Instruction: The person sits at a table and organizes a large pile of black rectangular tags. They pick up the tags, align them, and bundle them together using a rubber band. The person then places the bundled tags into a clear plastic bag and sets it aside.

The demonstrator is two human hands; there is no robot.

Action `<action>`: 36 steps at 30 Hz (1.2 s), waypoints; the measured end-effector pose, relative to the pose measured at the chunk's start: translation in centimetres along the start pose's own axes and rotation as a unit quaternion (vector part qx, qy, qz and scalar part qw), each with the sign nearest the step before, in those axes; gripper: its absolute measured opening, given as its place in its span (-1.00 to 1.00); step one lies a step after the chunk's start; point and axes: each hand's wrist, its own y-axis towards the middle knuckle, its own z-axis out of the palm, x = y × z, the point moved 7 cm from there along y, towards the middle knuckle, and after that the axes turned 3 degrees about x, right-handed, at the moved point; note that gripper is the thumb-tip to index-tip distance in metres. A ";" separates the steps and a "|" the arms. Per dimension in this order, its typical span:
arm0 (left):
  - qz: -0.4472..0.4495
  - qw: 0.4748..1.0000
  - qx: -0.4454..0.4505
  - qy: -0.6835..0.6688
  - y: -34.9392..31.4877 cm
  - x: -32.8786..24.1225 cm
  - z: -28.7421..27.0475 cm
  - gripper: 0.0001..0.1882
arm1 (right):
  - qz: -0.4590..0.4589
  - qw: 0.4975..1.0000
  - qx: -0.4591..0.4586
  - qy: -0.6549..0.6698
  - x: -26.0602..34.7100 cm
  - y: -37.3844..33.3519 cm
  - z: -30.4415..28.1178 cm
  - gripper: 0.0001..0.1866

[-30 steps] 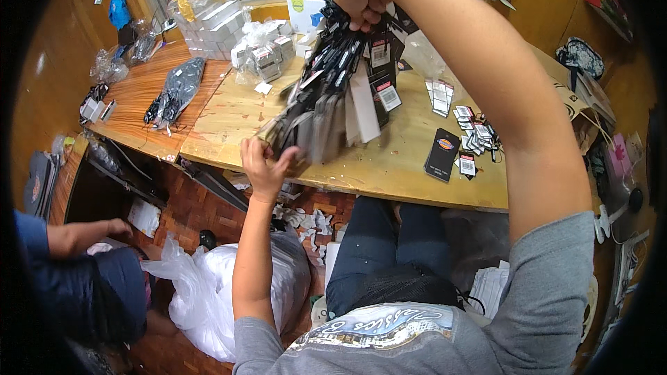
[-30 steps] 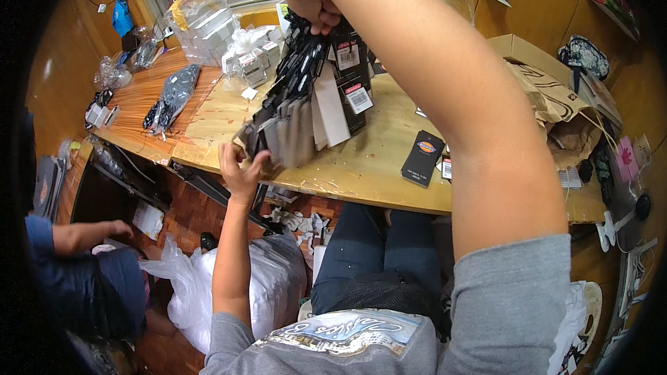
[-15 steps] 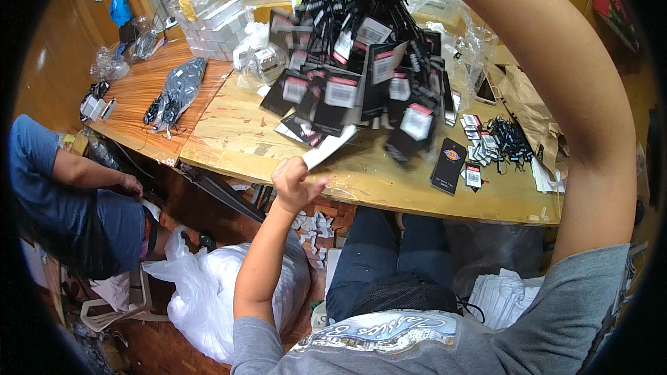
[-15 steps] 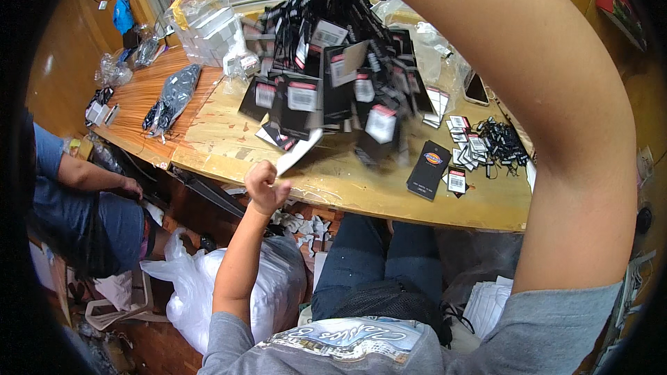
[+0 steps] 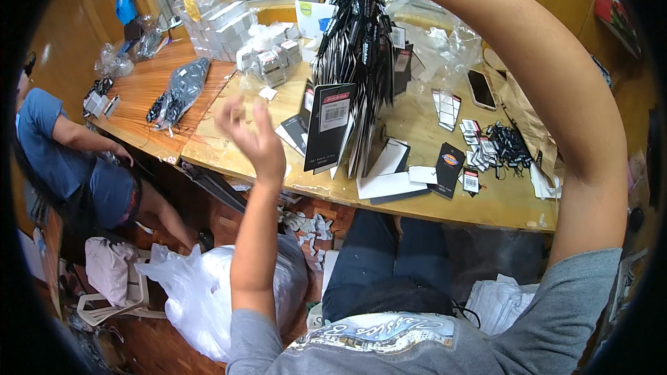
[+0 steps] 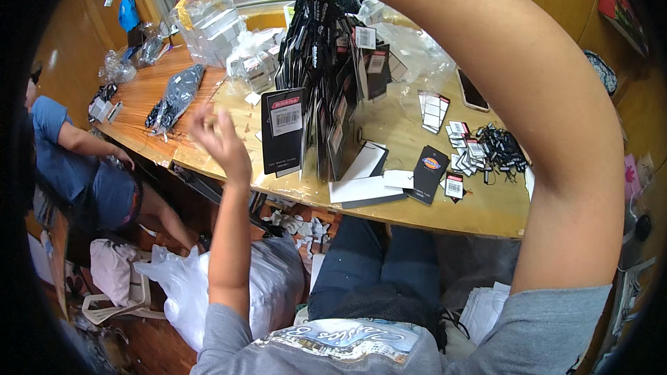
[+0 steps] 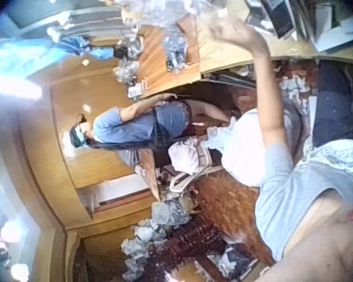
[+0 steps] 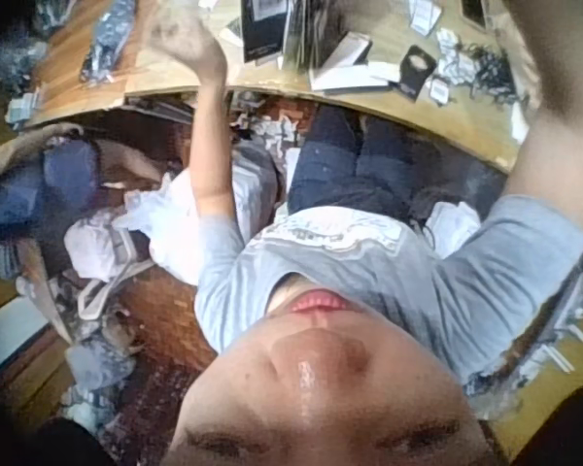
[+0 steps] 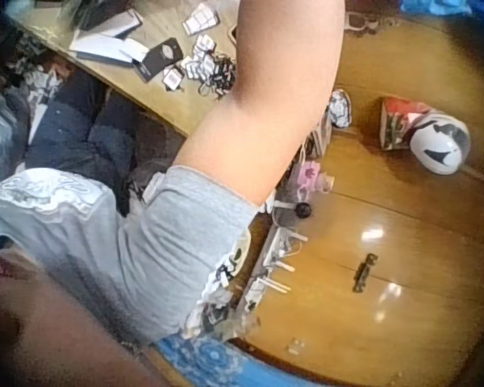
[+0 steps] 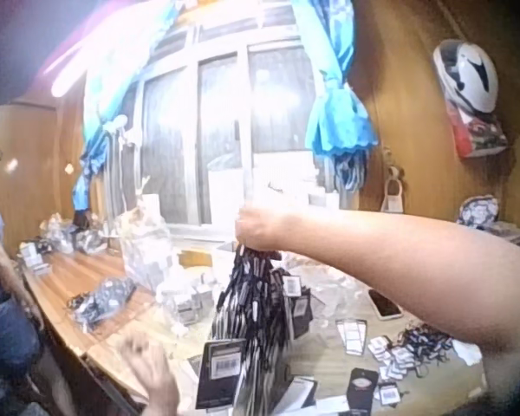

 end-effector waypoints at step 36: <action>-0.147 0.931 0.167 -0.288 5.1 -0.5 15.6 -0.74 | -0.111 0.976 -0.182 0.031 2.8 -2.0 0.7 -0.84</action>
